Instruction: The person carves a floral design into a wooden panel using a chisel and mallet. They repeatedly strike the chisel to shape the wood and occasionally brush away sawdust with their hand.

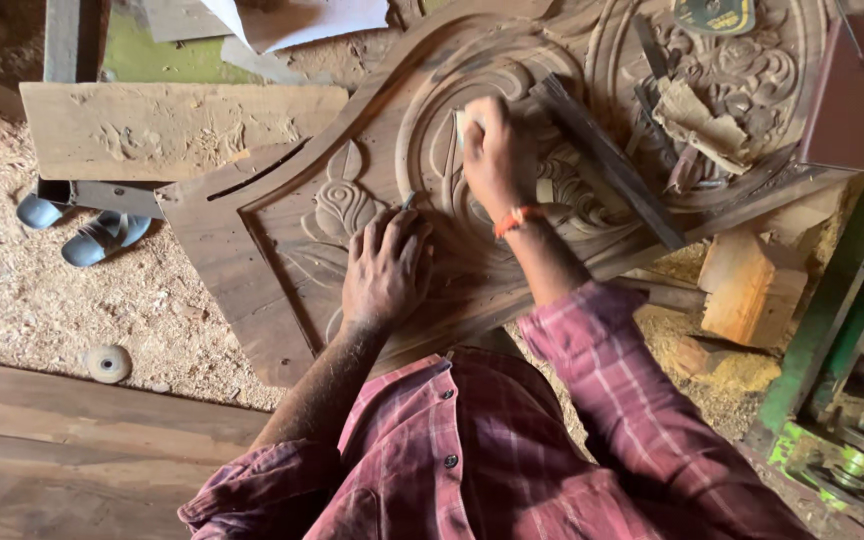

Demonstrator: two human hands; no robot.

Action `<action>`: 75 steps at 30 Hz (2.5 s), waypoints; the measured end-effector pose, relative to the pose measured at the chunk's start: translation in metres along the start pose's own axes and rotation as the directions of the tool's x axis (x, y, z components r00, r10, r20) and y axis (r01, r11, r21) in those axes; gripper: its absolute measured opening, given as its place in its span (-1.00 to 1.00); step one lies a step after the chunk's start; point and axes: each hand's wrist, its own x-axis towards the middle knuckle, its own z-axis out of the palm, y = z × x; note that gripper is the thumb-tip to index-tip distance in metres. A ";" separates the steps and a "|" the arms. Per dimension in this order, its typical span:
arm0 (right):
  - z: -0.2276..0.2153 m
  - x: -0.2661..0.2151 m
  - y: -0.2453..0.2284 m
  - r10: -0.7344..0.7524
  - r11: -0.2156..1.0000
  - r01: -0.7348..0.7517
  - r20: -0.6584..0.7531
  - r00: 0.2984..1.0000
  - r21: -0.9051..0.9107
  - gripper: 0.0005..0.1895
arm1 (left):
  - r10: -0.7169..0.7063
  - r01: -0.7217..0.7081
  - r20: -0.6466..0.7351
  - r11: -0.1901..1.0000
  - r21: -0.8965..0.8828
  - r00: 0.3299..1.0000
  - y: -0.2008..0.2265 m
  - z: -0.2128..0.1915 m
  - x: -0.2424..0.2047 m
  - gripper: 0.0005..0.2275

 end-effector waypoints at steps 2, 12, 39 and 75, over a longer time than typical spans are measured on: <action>0.001 -0.008 0.004 -0.065 0.996 0.064 -0.022 0.998 -0.055 -0.85 | -0.006 0.006 0.018 1.000 -0.006 1.000 0.001 0.000 -0.003 -0.70; -0.006 -0.043 -0.032 0.170 0.980 -0.165 -0.035 0.985 0.107 -0.86 | -0.007 0.007 0.009 1.000 -0.016 1.000 0.002 0.001 -0.004 -0.70; 0.007 -0.033 -0.029 0.145 0.989 -0.135 -0.186 0.972 0.065 -0.88 | 0.002 -0.002 -0.011 1.000 0.009 1.000 0.001 0.010 -0.010 -0.72; 0.008 -0.051 -0.049 0.171 0.984 -0.161 -0.150 0.974 0.077 -0.86 | 0.009 -0.009 0.012 1.000 0.015 1.000 -0.002 0.004 -0.006 -0.70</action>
